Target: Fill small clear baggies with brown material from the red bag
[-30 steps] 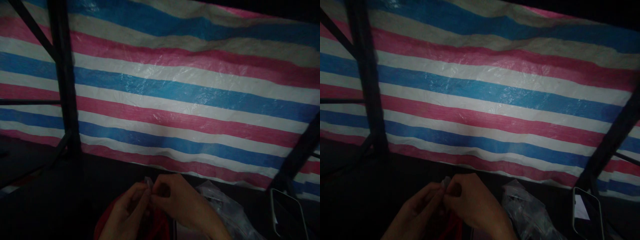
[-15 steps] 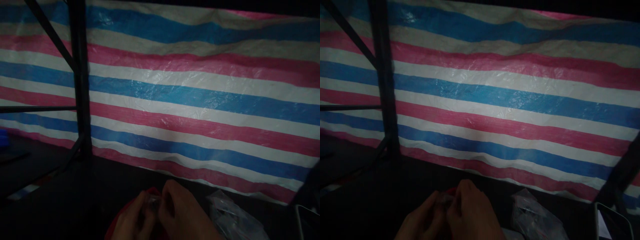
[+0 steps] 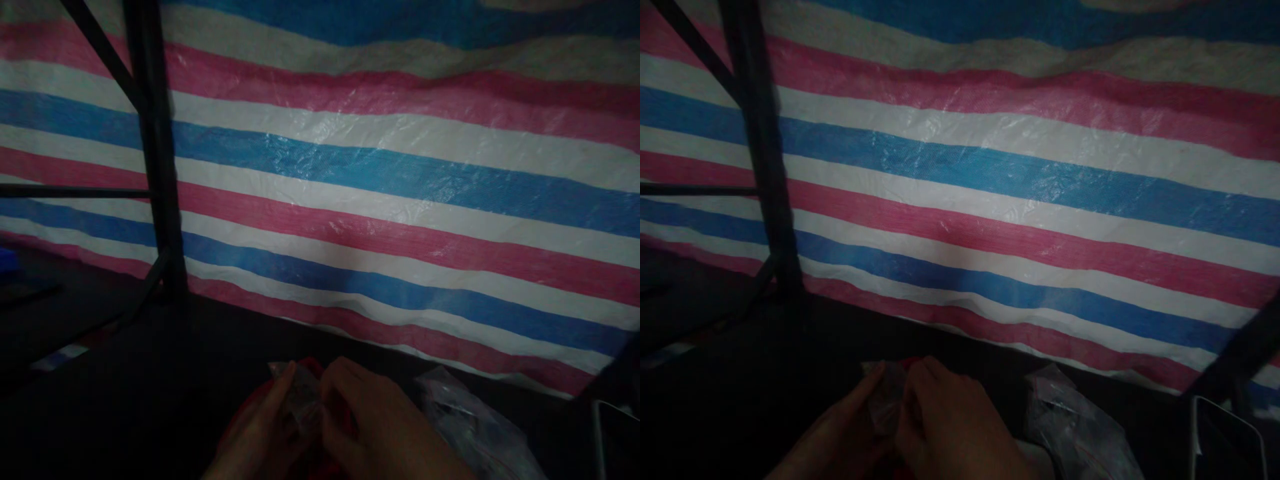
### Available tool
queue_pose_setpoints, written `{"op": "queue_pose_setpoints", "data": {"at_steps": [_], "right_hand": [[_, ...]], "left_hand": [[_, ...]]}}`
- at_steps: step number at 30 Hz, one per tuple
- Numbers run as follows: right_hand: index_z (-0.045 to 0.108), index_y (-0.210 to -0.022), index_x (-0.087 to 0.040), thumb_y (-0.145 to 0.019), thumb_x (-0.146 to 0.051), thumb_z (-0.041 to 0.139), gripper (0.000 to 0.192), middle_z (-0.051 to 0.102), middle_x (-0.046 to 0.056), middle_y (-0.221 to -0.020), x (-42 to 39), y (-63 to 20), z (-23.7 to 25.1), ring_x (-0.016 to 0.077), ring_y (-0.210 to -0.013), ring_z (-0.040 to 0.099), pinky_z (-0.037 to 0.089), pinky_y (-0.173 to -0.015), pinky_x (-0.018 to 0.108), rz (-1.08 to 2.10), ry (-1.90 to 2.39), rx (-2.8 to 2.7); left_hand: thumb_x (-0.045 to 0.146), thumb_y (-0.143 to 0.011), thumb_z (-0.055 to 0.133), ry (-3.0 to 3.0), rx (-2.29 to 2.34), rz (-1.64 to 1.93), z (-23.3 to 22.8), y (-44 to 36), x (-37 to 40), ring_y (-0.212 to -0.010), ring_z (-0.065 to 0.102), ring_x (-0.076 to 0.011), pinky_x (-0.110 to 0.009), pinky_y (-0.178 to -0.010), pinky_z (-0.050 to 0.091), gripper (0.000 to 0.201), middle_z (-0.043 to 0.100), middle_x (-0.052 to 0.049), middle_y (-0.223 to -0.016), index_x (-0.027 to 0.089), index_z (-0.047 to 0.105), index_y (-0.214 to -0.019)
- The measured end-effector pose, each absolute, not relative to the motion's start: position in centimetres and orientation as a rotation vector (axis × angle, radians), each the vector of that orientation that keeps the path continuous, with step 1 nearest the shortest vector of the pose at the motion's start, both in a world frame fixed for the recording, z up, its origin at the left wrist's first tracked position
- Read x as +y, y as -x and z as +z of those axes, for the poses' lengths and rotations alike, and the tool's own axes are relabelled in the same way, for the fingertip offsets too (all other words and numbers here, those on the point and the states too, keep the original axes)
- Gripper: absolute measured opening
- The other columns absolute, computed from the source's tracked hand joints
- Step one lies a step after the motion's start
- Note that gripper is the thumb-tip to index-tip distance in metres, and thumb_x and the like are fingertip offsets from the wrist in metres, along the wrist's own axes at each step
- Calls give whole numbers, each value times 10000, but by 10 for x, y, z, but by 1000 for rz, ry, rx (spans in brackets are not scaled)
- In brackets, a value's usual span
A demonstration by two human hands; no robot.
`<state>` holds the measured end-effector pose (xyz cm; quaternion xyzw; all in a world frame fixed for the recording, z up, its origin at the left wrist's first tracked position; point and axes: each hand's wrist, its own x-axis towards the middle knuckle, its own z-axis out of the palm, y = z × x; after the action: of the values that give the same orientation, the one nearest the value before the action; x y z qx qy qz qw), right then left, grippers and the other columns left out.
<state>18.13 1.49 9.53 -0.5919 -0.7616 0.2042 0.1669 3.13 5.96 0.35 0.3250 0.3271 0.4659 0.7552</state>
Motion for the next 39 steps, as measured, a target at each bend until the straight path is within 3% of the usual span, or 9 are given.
{"op": "queue_pose_setpoints", "data": {"at_steps": [4,9,12,15,21,25,31,34,39], "right_hand": [[693,-943,-225,-913,-143,597,129,778,13,-1011,16,-183,94,166,-840,719,418,-689,257,551,1716,-2188],[762,-1086,-319,-866,-182,648,283,777,-19,-1161,5,-194,94,195,-1063,709,458,-838,273,746,1739,-2214],[786,-1133,-337,-804,-238,713,351,764,11,-1174,-3,-202,94,234,-1121,682,473,-864,300,799,1835,-2243],[817,-1079,-324,-787,-202,698,337,757,33,-1146,-9,-208,94,242,-1134,672,485,-824,289,817,1891,-2264],[811,-890,-259,-782,-6,587,355,773,39,-965,-13,-211,94,235,-1030,684,490,-795,297,626,1792,-2277],[798,-830,-265,-737,50,541,417,766,19,-907,-13,-213,95,207,-992,672,481,-765,266,633,1680,-2285],[778,-870,-254,-776,24,570,360,775,5,-959,-11,-216,101,191,-941,671,483,-798,275,629,1616,-2284],[775,-886,-244,-841,-28,588,289,776,1,-966,-8,-216,108,172,-877,682,474,-787,276,577,1612,-2278],[777,-958,-244,-964,-89,551,275,778,-3,-1016,-1,-215,113,159,-935,694,474,-861,275,510,1479,-2254]], "left_hand": [[474,-716,916,-599,757,1099,8,-32,56,-745,760,-214,-295,-680,590,328,782,-10,-797,233,757,-872],[476,-748,910,-814,779,1133,6,-23,59,-744,746,-198,-280,-651,571,573,783,2,-904,277,664,-1226],[483,-727,925,-983,827,1186,7,-17,61,-776,747,-196,-270,-680,582,706,784,3,-925,284,614,-1328],[521,-760,895,-1049,805,1151,9,-14,61,-825,753,-198,-269,-716,587,717,795,-11,-974,292,608,-1376],[541,-795,866,-1122,744,1130,7,-14,56,-1069,758,-248,-292,-876,583,685,791,-67,-1237,296,639,-1393],[560,-851,806,-1166,730,1120,4,-17,54,-1163,734,-277,-358,-996,560,723,784,-71,-1261,303,576,-1486],[580,-916,726,-1152,672,1069,-1,-21,52,-1499,488,-297,-443,-1247,349,721,566,-51,-1606,368,494,-1565],[565,-883,774,-1097,656,1059,0,-21,52,-1475,511,-301,-435,-1227,361,733,608,-53,-1559,366,528,-1544],[448,-843,831,-975,582,1034,11,-19,53,-1189,702,-270,-391,-1062,486,662,777,-33,-1200,320,611,-1454]]}}
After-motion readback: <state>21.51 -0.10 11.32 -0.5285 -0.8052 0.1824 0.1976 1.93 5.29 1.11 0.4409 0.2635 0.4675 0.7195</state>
